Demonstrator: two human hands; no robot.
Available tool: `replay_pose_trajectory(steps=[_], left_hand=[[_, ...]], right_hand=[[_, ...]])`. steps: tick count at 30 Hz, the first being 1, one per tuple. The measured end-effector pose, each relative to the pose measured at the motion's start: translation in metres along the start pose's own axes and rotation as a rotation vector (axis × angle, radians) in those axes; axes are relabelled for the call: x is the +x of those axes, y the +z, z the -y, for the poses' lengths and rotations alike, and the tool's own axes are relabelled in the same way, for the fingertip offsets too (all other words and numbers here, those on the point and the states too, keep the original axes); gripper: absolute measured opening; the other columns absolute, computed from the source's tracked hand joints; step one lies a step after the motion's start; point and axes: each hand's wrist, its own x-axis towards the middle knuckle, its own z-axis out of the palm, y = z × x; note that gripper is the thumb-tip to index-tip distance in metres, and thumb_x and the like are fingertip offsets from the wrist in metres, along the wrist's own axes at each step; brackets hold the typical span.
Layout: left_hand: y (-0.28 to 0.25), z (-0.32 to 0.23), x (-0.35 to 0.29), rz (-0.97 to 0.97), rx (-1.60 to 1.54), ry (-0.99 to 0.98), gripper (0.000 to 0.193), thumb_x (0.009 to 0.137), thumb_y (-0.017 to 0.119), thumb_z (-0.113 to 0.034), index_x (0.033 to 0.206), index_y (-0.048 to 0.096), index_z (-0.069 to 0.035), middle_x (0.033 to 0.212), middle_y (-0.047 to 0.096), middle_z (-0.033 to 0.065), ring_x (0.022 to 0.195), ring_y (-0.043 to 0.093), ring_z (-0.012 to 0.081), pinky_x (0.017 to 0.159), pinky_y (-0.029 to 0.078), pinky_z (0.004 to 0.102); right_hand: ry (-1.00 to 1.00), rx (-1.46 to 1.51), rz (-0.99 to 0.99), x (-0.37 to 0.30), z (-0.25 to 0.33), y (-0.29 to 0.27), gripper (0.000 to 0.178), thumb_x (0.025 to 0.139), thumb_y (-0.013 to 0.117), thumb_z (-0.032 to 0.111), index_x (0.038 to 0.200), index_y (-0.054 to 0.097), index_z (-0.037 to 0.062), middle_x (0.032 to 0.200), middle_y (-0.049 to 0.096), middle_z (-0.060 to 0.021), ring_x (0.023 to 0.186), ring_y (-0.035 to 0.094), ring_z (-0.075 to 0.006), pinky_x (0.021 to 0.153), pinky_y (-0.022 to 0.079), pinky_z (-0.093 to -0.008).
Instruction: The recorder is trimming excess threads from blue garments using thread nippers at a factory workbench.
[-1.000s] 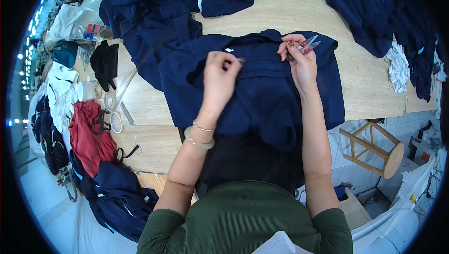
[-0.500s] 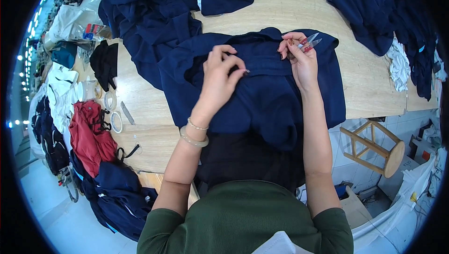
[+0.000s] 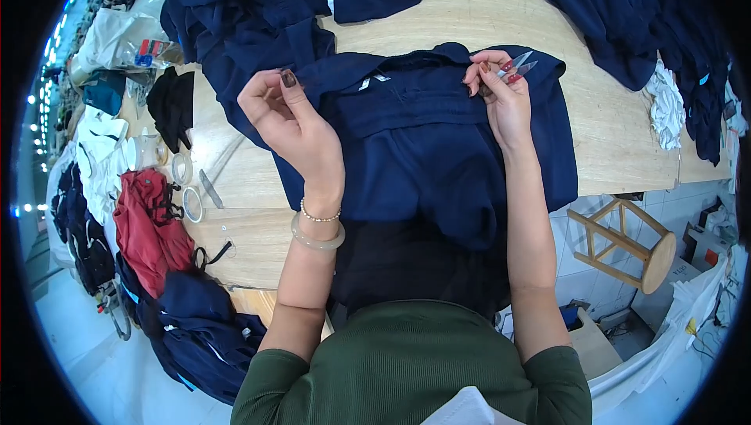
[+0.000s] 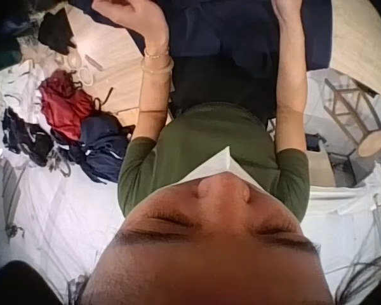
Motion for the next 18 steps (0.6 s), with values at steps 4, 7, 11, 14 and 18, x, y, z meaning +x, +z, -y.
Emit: replay_pose_trajectory(steps=[4, 7, 11, 14, 18], left_hand=[[0.002, -0.015, -0.004, 0.779, 0.050, 0.280, 0.020, 0.079, 0.074, -0.005, 0.096, 0.063, -0.003, 0.098, 0.059, 0.0107, 0.082, 0.060, 0.0256, 0.072, 0.050, 0.0313], [0.012, -0.011, -0.022, 1.041, 0.231, 0.274, 0.022, 0.077, 0.075, -0.007, 0.095, 0.063, -0.005, 0.108, 0.052, 0.0096, 0.084, 0.060, 0.0269, 0.072, 0.051, 0.0349], [0.014, 0.014, -0.024, 1.073, 0.320, 0.258, 0.018, 0.078, 0.075, -0.005, 0.091, 0.063, -0.005, 0.109, 0.048, 0.0082, 0.078, 0.057, 0.0217, 0.072, 0.050, 0.0339], [0.008, 0.018, -0.018, 1.109, 0.296, 0.227, 0.015, 0.079, 0.073, -0.003, 0.088, 0.061, -0.004, 0.107, 0.048, 0.0088, 0.078, 0.057, 0.0215, 0.072, 0.050, 0.0343], [-0.011, 0.008, 0.001, 1.120, 0.323, 0.145, 0.013, 0.080, 0.070, 0.002, 0.086, 0.058, -0.002, 0.107, 0.048, 0.0096, 0.080, 0.058, 0.0241, 0.072, 0.049, 0.0341]], right_hand=[[-0.007, 0.001, 0.000, -0.002, 0.000, -0.005, 0.015, 0.099, 0.052, 0.007, 0.108, 0.060, -0.0009, 0.086, 0.065, -0.0090, 0.073, 0.058, -0.0112, 0.069, 0.045, -0.0224], [-0.006, -0.005, -0.006, -0.002, 0.001, -0.005, 0.015, 0.099, 0.052, 0.007, 0.108, 0.060, -0.0012, 0.086, 0.065, -0.0091, 0.073, 0.058, -0.0113, 0.070, 0.046, -0.0224], [-0.011, 0.003, 0.008, 0.000, 0.001, -0.001, 0.014, 0.099, 0.051, 0.007, 0.108, 0.060, -0.0006, 0.086, 0.065, -0.0091, 0.073, 0.058, -0.0115, 0.069, 0.046, -0.0224], [-0.010, 0.003, 0.007, -0.001, 0.000, -0.002, 0.014, 0.099, 0.052, 0.007, 0.107, 0.061, 0.0000, 0.086, 0.065, -0.0088, 0.073, 0.058, -0.0117, 0.068, 0.046, -0.0227], [-0.005, -0.007, 0.001, -0.001, 0.001, -0.003, 0.014, 0.099, 0.052, 0.008, 0.107, 0.061, 0.0002, 0.086, 0.065, -0.0085, 0.072, 0.057, -0.0116, 0.069, 0.045, -0.0230]])
